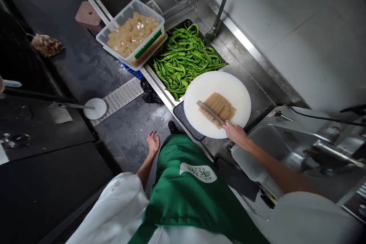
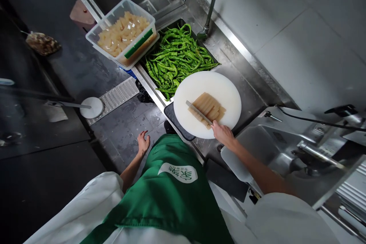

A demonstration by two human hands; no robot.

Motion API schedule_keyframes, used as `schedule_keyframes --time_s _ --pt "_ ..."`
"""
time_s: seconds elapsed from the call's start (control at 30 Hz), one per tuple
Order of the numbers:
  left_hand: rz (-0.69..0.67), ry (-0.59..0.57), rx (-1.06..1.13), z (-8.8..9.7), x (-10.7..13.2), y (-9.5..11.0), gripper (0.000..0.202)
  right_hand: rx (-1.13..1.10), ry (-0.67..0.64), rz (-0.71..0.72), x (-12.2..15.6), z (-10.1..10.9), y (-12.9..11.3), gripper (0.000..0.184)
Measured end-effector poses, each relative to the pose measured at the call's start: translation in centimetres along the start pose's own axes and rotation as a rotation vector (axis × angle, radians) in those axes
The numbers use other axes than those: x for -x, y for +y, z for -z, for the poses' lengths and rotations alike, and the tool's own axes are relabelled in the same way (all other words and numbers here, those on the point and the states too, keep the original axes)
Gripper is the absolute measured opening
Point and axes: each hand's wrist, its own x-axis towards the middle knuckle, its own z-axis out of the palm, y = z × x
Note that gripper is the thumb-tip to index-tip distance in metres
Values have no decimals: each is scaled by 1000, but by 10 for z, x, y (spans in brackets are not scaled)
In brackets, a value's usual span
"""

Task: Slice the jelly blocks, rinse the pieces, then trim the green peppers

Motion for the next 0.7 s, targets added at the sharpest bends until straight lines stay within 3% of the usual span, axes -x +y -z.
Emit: schedule_keyframes --time_s 0.17,0.3,0.4,0.47,0.57,0.7 --pt "-248 220 368 11 -19 54 38 -58 46 22 -1 28 3 32" --pt "-371 260 517 22 -31 99 33 -170 209 -46 1 53 -2 34" --pt "-464 241 557 28 -48 131 32 -385 392 -188 9 55 2 32" --pt "-537 201 578 30 -65 153 32 -612 500 -330 19 42 6 32" --pt "-658 99 608 30 -98 188 33 -1074 596 -550 43 4 5 41" --pt "-830 -71 567 34 -138 238 34 -1567 689 -830 79 -58 -32 56"
